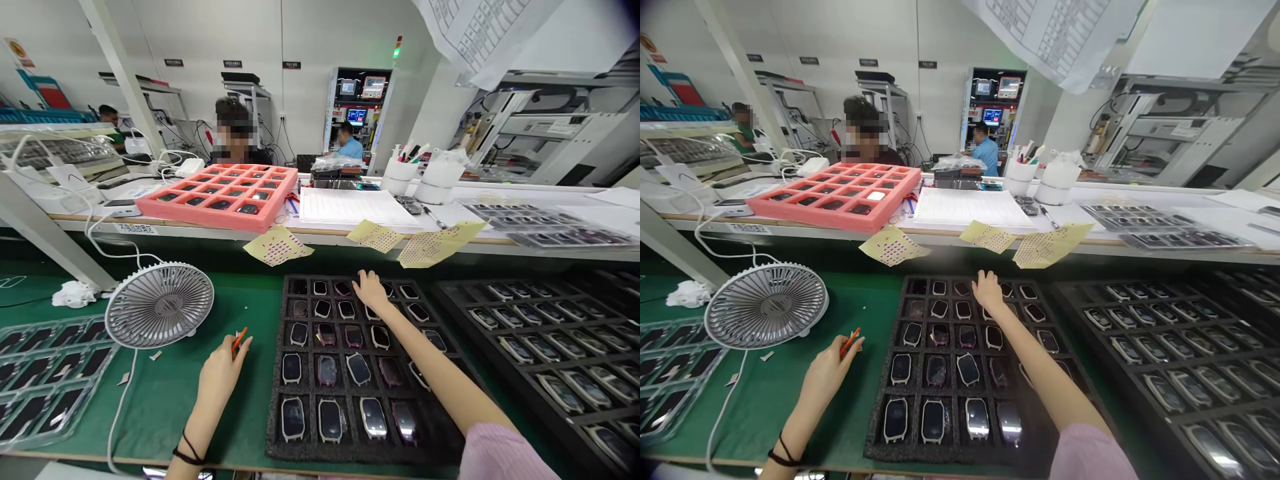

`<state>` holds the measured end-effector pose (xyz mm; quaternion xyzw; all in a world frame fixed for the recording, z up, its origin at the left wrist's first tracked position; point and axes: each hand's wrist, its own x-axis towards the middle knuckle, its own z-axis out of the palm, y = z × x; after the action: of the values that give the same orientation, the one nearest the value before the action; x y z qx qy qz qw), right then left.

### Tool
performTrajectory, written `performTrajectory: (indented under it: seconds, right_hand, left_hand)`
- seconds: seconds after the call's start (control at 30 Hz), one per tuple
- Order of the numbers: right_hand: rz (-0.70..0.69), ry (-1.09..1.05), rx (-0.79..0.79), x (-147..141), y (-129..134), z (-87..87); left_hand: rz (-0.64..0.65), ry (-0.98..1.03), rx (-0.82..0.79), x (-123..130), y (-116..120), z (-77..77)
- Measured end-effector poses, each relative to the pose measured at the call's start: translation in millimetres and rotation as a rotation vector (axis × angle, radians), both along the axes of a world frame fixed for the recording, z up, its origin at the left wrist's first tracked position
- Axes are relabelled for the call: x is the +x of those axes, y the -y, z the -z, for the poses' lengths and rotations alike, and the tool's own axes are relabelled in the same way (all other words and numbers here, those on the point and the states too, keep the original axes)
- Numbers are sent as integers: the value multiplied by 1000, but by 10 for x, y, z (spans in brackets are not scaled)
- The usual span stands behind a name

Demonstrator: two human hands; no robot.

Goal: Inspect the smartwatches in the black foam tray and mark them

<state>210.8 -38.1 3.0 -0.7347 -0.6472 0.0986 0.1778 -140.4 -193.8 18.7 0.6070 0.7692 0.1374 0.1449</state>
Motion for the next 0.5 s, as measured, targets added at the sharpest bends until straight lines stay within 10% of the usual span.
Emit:
performTrajectory:
  seconds: [0.3,0.5]
  right_hand:
    - [-149,-635,25,110,96,-127]
    - [-393,-1167,-2,-475,606,-358]
  left_hand:
    - [280,512,153,378,79,-200]
    - [487,866,66,866,50,-330]
